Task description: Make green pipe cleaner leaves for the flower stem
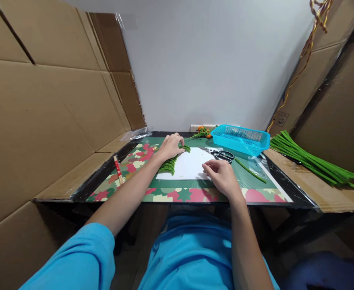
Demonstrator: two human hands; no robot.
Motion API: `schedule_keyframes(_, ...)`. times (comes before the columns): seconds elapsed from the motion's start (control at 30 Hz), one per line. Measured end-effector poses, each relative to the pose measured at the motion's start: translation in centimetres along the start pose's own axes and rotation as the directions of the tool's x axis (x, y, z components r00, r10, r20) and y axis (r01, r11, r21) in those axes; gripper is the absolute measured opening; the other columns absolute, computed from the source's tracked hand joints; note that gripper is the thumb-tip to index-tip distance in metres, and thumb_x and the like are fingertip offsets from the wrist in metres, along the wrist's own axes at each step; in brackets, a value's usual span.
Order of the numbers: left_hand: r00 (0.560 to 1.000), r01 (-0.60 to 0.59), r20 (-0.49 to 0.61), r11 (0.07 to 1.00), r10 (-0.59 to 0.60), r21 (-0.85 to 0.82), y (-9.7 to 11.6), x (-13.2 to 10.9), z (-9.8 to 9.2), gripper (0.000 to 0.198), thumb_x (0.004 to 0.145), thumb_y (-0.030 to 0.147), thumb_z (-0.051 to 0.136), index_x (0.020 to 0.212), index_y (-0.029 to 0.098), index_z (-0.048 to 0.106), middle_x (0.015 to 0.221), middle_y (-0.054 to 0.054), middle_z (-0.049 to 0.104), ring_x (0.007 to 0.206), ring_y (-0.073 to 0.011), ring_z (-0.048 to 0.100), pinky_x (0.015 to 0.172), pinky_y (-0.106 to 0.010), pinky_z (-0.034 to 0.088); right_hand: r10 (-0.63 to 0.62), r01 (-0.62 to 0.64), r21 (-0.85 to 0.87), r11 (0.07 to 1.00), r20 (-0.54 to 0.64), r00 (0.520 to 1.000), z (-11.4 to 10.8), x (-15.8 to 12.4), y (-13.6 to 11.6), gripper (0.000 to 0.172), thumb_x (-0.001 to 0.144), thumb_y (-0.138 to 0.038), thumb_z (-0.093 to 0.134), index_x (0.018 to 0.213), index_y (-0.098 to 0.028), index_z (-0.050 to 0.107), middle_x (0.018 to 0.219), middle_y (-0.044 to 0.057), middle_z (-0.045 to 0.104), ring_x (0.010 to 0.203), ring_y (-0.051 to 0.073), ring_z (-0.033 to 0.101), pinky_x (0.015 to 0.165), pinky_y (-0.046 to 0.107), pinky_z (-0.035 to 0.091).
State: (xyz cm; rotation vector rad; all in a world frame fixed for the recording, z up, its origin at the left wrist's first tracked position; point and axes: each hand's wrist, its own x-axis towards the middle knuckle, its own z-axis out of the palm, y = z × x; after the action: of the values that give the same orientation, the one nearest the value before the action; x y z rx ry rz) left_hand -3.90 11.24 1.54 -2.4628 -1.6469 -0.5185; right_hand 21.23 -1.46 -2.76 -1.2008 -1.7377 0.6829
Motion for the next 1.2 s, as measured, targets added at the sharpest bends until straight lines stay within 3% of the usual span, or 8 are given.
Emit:
schedule_keyframes(0.17,1.000,0.003,-0.001,1.000,-0.003,-0.002,0.2,0.0,0.1,0.007,0.082,0.024,0.075,0.078,0.019,0.074,0.111,-0.009,0.068,0.110,-0.0298,0.064,0.100,-0.044,0.041,-0.002,0.002,0.012,1.000,0.004,1.000,0.0,-0.1,0.0,0.027,0.095,-0.041,0.064,0.089,-0.021,0.081,0.088,0.007,0.082,0.082,0.024,0.077,0.068,0.029,0.052)
schedule_keyframes(0.5,1.000,0.003,0.005,0.999,-0.003,0.036,-0.1,0.0,-0.3,0.015,0.076,0.031,0.081,0.086,0.021,0.075,0.111,-0.009,0.069,0.110,-0.0305,0.063,0.099,-0.043,0.042,-0.001,0.001,0.023,1.000,0.014,1.000,-0.1,-0.2,-0.2,0.028,0.096,-0.040,0.063,0.089,-0.020,0.081,0.088,0.008,0.083,0.082,0.024,0.076,0.068,0.028,0.051)
schedule_keyframes(0.8,1.000,0.001,0.009,0.996,-0.002,0.087,-0.3,-0.3,-0.6,0.006,0.079,0.027,0.074,0.077,0.022,0.076,0.098,-0.008,0.071,0.103,-0.0301,0.064,0.099,-0.044,0.042,-0.012,0.012,0.025,1.000,0.014,1.000,-0.2,-0.2,-0.5,0.025,0.096,-0.037,0.064,0.091,-0.021,0.082,0.087,0.006,0.083,0.080,0.023,0.076,0.068,0.028,0.051)
schedule_keyframes(1.03,0.999,0.024,-0.027,0.997,-0.022,0.068,0.1,-0.2,-1.0,0.010,0.079,0.030,0.076,0.079,0.021,0.073,0.100,-0.009,0.070,0.101,-0.0294,0.064,0.098,-0.043,0.042,-0.048,0.064,0.148,0.987,-0.110,0.993,-1.0,-0.3,-1.2,0.028,0.097,-0.039,0.063,0.089,-0.018,0.081,0.079,0.007,0.079,0.071,0.022,0.074,0.067,0.029,0.052)
schedule_keyframes(1.2,0.998,0.027,-0.064,1.000,-0.026,0.003,-0.4,0.0,-1.7,0.012,0.078,0.031,0.076,0.083,0.021,0.072,0.099,-0.008,0.072,0.097,-0.0284,0.067,0.096,-0.043,0.044,-0.007,0.045,0.165,0.985,-0.223,0.975,-3.2,-0.5,-0.2,0.032,0.096,-0.044,0.065,0.088,-0.017,0.080,0.080,0.008,0.080,0.072,0.023,0.075,0.068,0.031,0.054)
